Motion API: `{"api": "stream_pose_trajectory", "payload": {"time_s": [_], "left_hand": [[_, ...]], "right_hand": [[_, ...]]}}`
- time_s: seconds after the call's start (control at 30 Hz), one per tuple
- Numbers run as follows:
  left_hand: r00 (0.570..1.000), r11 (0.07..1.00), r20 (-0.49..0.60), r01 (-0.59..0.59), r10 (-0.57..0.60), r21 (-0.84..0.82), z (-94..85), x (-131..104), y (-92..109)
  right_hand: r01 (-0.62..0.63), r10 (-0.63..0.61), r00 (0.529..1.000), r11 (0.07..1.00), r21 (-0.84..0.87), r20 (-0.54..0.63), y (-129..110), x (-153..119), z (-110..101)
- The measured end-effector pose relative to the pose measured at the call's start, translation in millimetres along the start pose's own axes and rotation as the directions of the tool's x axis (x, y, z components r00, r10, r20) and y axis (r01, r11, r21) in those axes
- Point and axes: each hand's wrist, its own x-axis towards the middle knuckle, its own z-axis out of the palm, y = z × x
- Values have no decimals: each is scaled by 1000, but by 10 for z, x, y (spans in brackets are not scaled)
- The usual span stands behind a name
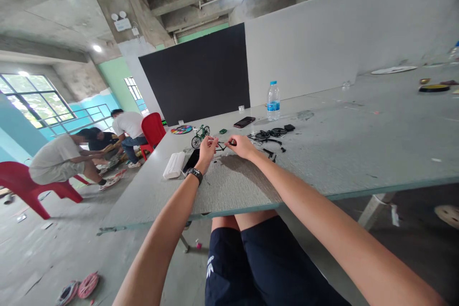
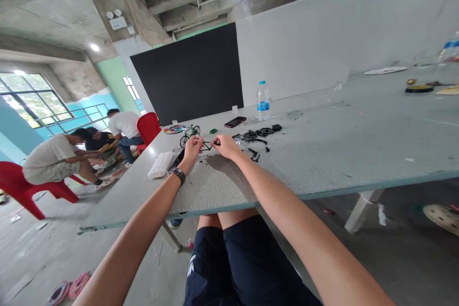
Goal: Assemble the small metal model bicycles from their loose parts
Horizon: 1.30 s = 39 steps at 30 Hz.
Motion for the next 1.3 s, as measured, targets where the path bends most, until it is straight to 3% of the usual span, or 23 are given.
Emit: {"api": "stream_pose_trajectory", "payload": {"time_s": [0.27,0.43,0.63,0.9,1.3], "left_hand": [[995,996,-56,89,-88,17,-2,-14,13],[991,992,-72,116,-113,39,-12,-12,14],[993,993,-53,109,-107,39,-5,9,-32],[994,993,-49,97,-94,67,-1,6,-42],[995,996,-39,91,-90,23,6,-10,-24]], "right_hand": [[-77,77,996,997,-13,36,66,26,-24],[-144,166,985,949,-280,56,320,76,-174],[-197,252,963,899,-392,93,538,51,-317],[-113,189,967,919,-378,171,412,46,-189],[-88,122,986,958,-272,110,338,49,-119]]}}
